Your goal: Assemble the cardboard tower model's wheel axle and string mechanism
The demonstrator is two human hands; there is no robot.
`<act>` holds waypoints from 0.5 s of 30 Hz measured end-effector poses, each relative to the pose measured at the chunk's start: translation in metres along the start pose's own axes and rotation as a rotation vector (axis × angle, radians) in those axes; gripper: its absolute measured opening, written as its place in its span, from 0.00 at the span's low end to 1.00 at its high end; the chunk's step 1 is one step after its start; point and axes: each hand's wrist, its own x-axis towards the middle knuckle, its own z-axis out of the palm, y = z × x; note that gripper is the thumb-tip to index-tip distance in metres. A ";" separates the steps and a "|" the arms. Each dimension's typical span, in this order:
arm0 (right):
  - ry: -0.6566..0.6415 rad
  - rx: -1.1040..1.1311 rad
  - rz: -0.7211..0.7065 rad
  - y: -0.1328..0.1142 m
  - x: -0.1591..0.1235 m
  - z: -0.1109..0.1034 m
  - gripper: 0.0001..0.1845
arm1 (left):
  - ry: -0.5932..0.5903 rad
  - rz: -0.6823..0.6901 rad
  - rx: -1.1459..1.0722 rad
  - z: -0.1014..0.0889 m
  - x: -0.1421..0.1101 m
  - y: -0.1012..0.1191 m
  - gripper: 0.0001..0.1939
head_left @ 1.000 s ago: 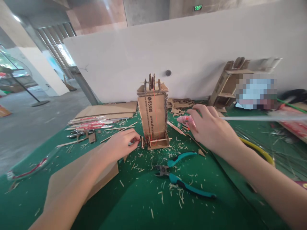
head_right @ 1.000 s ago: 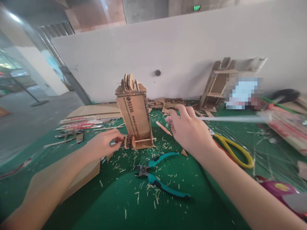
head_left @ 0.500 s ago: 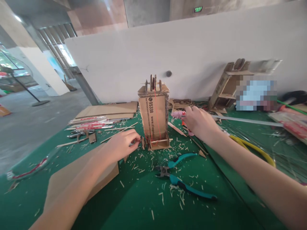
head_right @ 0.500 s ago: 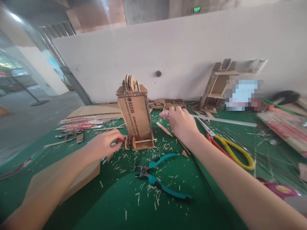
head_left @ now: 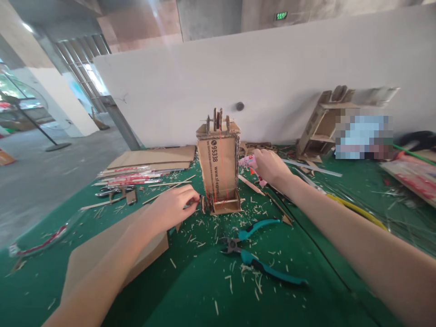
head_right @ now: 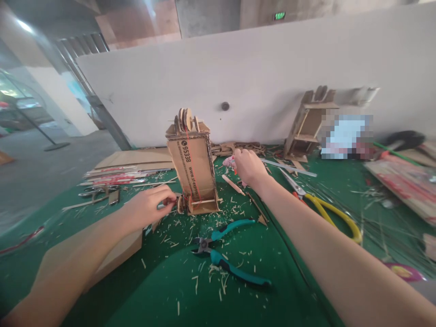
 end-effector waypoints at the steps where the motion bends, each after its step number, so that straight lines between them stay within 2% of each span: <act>1: 0.002 0.001 -0.005 0.000 0.000 0.001 0.12 | 0.000 0.002 -0.001 0.000 0.000 0.000 0.06; 8: 0.000 -0.020 -0.054 -0.008 -0.013 -0.009 0.13 | 0.010 0.018 0.011 0.000 0.000 0.001 0.06; 15: -0.084 -0.026 -0.092 -0.006 -0.011 -0.029 0.11 | 0.003 0.024 0.015 0.000 0.001 0.001 0.06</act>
